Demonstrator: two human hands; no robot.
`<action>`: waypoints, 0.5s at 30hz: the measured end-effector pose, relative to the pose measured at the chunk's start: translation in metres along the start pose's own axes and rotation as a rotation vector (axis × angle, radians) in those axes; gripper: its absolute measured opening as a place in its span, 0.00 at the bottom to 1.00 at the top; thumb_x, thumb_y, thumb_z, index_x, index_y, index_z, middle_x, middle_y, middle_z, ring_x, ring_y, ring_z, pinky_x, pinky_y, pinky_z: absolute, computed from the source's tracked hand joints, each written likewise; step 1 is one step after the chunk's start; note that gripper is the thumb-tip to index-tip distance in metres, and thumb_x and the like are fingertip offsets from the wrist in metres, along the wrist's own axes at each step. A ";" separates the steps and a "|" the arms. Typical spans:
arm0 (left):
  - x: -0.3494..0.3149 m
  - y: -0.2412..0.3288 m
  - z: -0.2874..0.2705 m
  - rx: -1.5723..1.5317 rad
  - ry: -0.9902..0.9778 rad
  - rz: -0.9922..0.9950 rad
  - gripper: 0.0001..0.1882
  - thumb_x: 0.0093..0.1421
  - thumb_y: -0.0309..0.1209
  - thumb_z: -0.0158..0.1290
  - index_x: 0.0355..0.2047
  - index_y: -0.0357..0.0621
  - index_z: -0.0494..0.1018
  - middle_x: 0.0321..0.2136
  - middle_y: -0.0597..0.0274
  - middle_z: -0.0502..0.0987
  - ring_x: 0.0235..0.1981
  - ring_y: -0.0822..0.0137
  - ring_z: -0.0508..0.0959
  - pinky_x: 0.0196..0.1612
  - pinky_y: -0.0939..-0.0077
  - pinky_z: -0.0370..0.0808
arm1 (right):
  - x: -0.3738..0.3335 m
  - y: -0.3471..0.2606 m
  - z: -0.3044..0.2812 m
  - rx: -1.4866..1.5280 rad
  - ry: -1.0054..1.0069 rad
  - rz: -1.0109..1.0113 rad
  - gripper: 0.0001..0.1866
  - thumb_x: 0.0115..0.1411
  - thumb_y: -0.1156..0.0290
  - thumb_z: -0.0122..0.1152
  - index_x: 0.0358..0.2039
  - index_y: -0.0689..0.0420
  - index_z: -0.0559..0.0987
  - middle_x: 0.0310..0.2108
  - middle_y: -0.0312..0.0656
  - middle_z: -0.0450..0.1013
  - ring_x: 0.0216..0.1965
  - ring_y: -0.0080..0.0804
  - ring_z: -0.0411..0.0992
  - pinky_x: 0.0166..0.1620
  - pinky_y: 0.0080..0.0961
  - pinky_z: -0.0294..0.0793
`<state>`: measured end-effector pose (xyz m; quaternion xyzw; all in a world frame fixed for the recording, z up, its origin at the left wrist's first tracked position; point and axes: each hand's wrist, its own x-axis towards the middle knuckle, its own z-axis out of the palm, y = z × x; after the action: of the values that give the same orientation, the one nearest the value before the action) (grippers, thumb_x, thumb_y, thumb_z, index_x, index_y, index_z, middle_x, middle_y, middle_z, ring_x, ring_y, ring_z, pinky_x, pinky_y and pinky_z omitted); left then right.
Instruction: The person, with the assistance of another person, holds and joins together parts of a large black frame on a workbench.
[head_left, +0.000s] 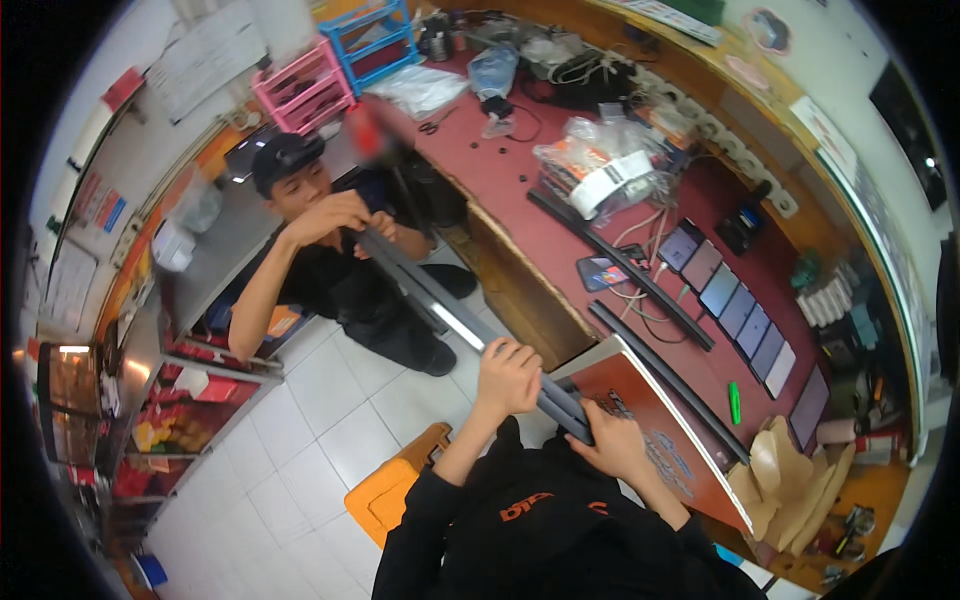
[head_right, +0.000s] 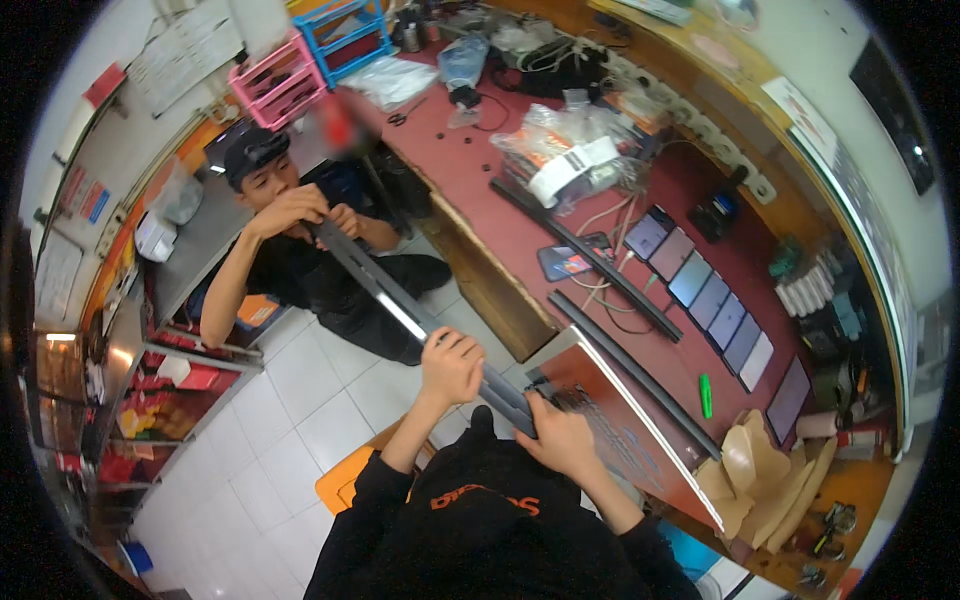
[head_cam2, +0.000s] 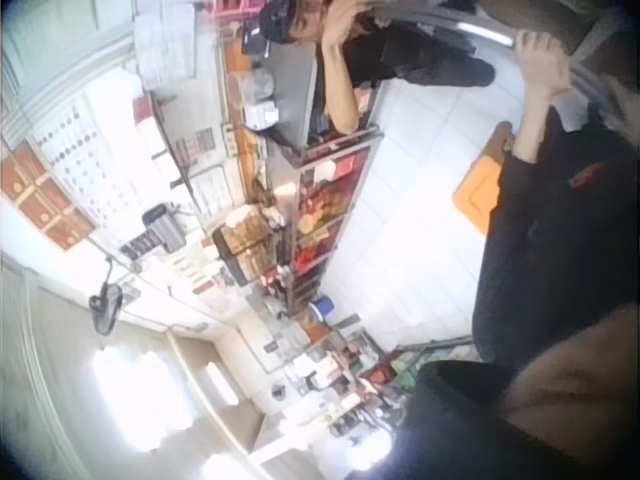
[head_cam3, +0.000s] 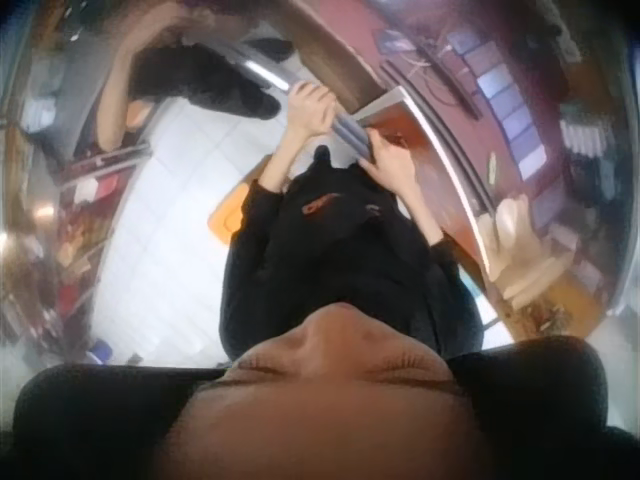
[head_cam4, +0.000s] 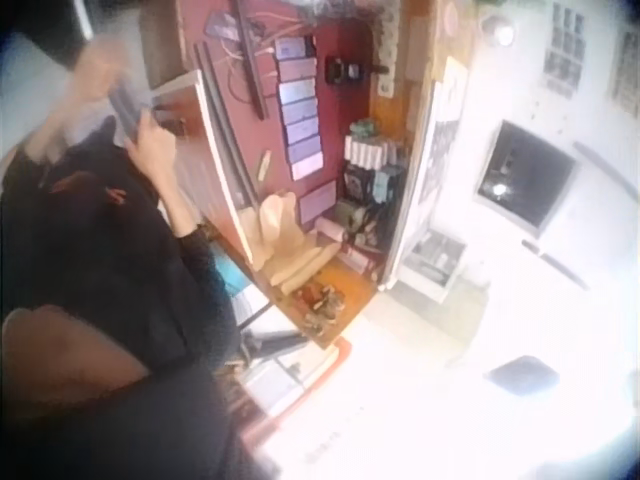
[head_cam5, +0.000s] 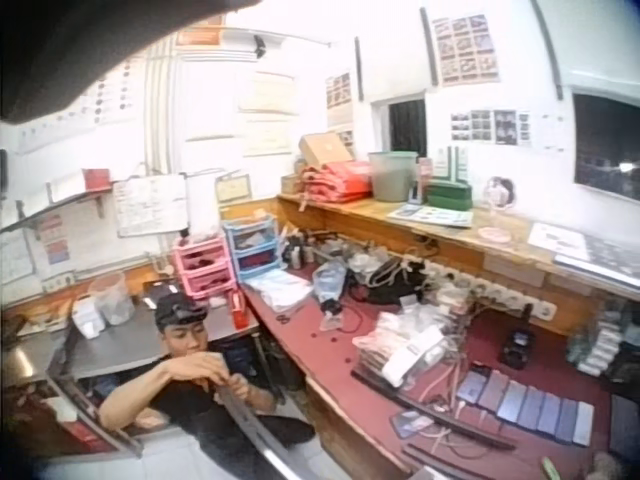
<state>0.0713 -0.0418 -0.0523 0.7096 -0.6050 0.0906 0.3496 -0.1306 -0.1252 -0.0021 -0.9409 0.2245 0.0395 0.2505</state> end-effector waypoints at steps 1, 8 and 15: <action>0.000 -0.001 -0.001 0.016 0.012 0.000 0.06 0.44 0.32 0.51 0.22 0.44 0.72 0.24 0.62 0.71 0.32 0.60 0.73 0.47 0.61 0.66 | 0.000 0.000 0.002 -0.001 0.012 0.023 0.30 0.51 0.54 0.61 0.50 0.57 0.65 0.36 0.51 0.75 0.27 0.51 0.75 0.29 0.42 0.74; 0.001 -0.002 -0.001 -0.009 0.037 0.033 0.04 0.44 0.30 0.49 0.19 0.44 0.71 0.22 0.62 0.71 0.29 0.59 0.72 0.44 0.61 0.66 | -0.004 -0.005 0.005 0.038 0.002 0.022 0.28 0.54 0.54 0.59 0.49 0.57 0.65 0.34 0.52 0.74 0.26 0.50 0.75 0.27 0.41 0.74; 0.002 -0.003 -0.003 -0.003 0.024 0.050 0.05 0.44 0.31 0.49 0.19 0.44 0.70 0.22 0.61 0.71 0.29 0.59 0.72 0.43 0.61 0.66 | -0.005 -0.008 0.008 0.082 0.024 0.026 0.27 0.54 0.54 0.59 0.48 0.57 0.65 0.33 0.54 0.74 0.25 0.51 0.74 0.27 0.41 0.73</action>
<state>0.0758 -0.0415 -0.0504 0.6926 -0.6184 0.1070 0.3556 -0.1313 -0.1135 -0.0044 -0.9272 0.2413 0.0223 0.2857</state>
